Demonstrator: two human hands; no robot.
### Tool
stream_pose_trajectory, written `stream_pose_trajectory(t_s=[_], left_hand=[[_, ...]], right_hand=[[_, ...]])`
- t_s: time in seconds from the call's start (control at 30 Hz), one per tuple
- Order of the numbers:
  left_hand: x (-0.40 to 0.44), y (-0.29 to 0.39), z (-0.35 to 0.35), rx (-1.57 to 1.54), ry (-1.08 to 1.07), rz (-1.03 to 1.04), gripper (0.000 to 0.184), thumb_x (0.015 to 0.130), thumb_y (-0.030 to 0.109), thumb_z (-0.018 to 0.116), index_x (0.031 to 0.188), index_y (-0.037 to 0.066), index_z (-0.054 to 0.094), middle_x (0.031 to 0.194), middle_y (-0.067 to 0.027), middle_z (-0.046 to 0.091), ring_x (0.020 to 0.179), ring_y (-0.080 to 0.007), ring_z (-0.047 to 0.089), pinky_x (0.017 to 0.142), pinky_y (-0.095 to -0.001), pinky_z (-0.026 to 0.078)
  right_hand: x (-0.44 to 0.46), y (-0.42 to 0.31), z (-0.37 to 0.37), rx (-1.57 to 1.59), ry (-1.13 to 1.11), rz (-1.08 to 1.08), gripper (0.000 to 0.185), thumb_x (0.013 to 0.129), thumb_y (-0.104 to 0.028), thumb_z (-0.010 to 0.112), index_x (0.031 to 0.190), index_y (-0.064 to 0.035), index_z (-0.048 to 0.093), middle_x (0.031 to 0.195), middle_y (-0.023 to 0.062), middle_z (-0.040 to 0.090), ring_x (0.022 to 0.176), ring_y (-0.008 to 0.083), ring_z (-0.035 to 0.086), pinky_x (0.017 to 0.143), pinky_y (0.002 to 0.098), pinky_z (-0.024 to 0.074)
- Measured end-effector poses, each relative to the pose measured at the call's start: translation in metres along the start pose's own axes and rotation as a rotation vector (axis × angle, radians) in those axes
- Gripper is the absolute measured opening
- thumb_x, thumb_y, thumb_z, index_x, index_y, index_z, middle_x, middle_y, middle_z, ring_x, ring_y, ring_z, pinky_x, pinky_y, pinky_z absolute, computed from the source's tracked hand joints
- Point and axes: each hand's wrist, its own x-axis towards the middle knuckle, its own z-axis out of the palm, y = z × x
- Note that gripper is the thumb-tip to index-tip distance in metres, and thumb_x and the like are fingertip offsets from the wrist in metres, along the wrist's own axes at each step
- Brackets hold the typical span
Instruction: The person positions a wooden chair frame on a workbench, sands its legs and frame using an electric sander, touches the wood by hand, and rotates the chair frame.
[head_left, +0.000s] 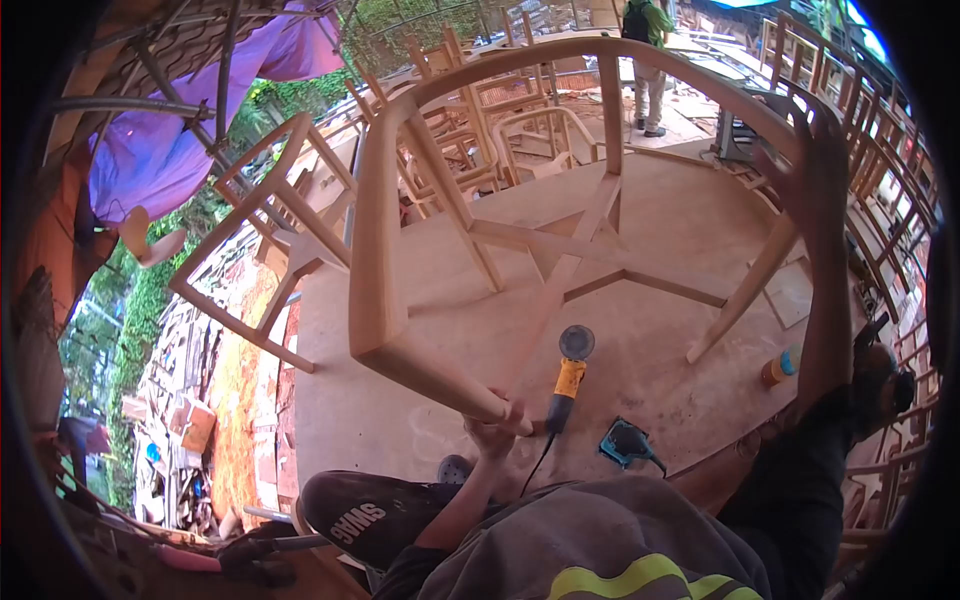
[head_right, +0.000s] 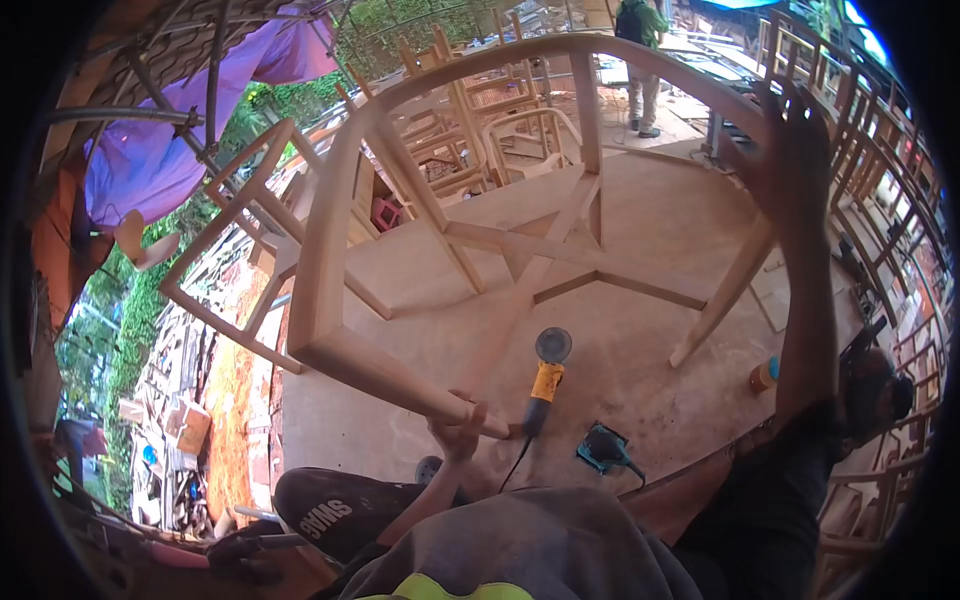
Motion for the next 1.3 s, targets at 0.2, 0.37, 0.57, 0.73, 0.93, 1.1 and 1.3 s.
stream_pose_trajectory(t_s=[0.2, 0.37, 0.57, 0.73, 0.93, 1.1, 1.3], left_hand=[[0.013, 0.001, 0.004, 0.076, 0.168, -0.083, 0.021, 0.075, 0.015, 0.082, 0.081, 0.0, 0.069, 0.08, -0.011, 0.07, 0.075, -0.0233, 0.069, 0.072, -0.0365, 0.054], [0.079, 0.008, 0.006, -0.022, 0.117, -0.017, 0.041, 0.074, 0.013, 0.081, 0.103, -0.006, 0.06, 0.086, -0.0087, 0.065, 0.075, -0.0175, 0.062, 0.07, -0.0335, 0.052], [0.217, 0.077, 0.026, 0.084, -0.017, -0.037, 0.029, 0.071, 0.006, 0.072, 0.092, -0.006, 0.055, 0.069, -0.0076, 0.06, 0.059, -0.0161, 0.06, 0.054, -0.0286, 0.049], [0.317, 0.097, 0.052, 0.06, -0.1, 0.046, 0.03, 0.069, 0.003, 0.07, 0.092, -0.009, 0.055, 0.066, -0.0092, 0.06, 0.054, -0.0168, 0.061, 0.05, -0.0315, 0.048], [0.437, 0.099, 0.093, 0.296, -0.316, 0.327, 0.025, 0.065, 0.014, 0.073, 0.077, -0.007, 0.063, 0.064, -0.0144, 0.065, 0.065, -0.0221, 0.068, 0.06, -0.0375, 0.052], [0.489, 0.149, 0.16, 0.394, -0.401, 0.468, 0.036, 0.064, 0.023, 0.077, 0.087, -0.003, 0.069, 0.078, -0.0202, 0.071, 0.079, -0.031, 0.073, 0.073, -0.0414, 0.058], [0.553, 0.164, 0.272, 0.492, -0.335, 0.567, 0.054, 0.068, 0.039, 0.082, 0.107, 0.004, 0.067, 0.097, -0.0182, 0.073, 0.089, -0.0341, 0.072, 0.083, -0.0432, 0.059]], right_hand=[[0.013, 0.046, 0.051, -0.155, -0.328, 0.032, 0.055, 0.081, -0.042, 0.074, 0.121, -0.0064, 0.061, 0.098, 0.016, 0.071, 0.093, 0.0306, 0.071, 0.081, 0.0438, 0.0574], [0.041, 0.101, 0.119, -0.17, -0.167, -0.1, 0.035, 0.078, -0.037, 0.074, 0.092, -0.005, 0.069, 0.083, 0.0146, 0.072, 0.08, 0.0326, 0.071, 0.072, 0.045, 0.0568], [0.065, 0.086, 0.106, -0.294, -0.243, 0.1, 0.028, 0.069, -0.039, 0.072, 0.079, -0.013, 0.077, 0.075, 0.0098, 0.073, 0.074, 0.0288, 0.072, 0.068, 0.0439, 0.0572], [0.075, 0.133, 0.117, -0.036, -0.673, 0.128, 0.04, 0.07, -0.032, 0.078, 0.092, 0.0008, 0.072, 0.088, 0.0165, 0.073, 0.078, 0.0261, 0.071, 0.07, 0.0388, 0.0561], [0.024, 0.189, 0.112, -0.006, -1.062, 0.24, 0.048, 0.075, -0.05, 0.073, 0.107, -0.0136, 0.075, 0.107, 0.0116, 0.072, 0.094, 0.0266, 0.069, 0.085, 0.0367, 0.0533], [-0.055, 0.218, 0.112, 0.065, -1.041, 0.002, 0.034, 0.084, -0.039, 0.066, 0.1, -0.009, 0.073, 0.093, 0.0162, 0.071, 0.083, 0.0275, 0.069, 0.077, 0.0392, 0.0524], [-0.131, 0.255, 0.11, 0.299, -0.972, -0.206, 0.027, 0.079, -0.016, 0.068, 0.105, -0.0066, 0.069, 0.095, 0.0167, 0.07, 0.084, 0.0265, 0.067, 0.081, 0.0371, 0.0525]])
